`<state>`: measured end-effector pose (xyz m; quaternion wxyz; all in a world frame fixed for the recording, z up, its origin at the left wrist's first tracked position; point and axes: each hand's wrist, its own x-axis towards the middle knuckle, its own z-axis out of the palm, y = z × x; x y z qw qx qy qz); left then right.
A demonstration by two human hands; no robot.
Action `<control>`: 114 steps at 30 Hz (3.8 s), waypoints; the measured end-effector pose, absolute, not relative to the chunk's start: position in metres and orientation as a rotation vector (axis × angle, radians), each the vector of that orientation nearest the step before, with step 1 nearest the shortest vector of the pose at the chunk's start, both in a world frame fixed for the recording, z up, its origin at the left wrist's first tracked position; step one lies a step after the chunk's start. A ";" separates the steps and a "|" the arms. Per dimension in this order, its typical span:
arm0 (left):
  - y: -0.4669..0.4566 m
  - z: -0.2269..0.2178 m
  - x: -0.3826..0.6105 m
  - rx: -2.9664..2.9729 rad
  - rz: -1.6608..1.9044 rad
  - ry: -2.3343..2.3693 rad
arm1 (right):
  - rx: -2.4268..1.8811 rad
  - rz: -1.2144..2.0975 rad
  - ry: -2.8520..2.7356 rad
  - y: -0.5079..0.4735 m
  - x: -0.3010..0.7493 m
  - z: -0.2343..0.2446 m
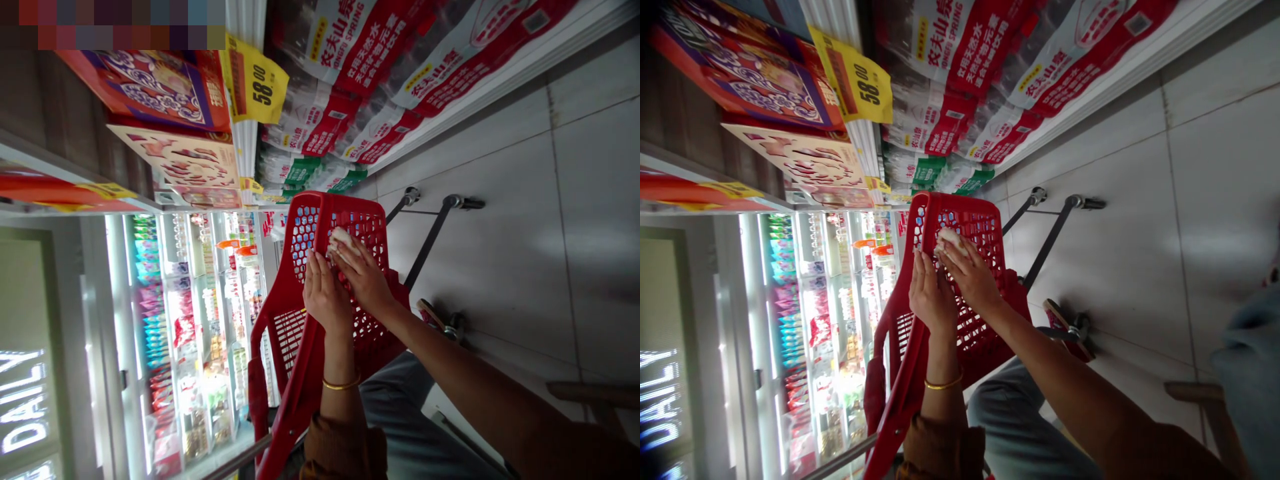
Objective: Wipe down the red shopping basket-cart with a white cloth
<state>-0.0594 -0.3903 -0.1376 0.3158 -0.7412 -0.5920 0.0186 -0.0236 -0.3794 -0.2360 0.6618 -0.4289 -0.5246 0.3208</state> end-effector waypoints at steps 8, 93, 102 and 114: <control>-0.397 -0.142 -0.070 -1.946 0.026 -1.567 | -1.047 0.794 -1.154 -0.403 -0.037 -0.282; -0.339 -0.150 -0.035 -1.781 -0.234 -1.727 | -1.054 0.626 -1.209 -0.335 -0.005 -0.236; -0.340 -0.151 -0.039 -1.835 -0.312 -1.645 | -1.112 0.632 -1.129 -0.344 -0.002 -0.258; -0.342 -0.151 -0.042 -1.870 -0.347 -1.487 | -1.191 0.656 -0.948 -0.358 -0.013 -0.298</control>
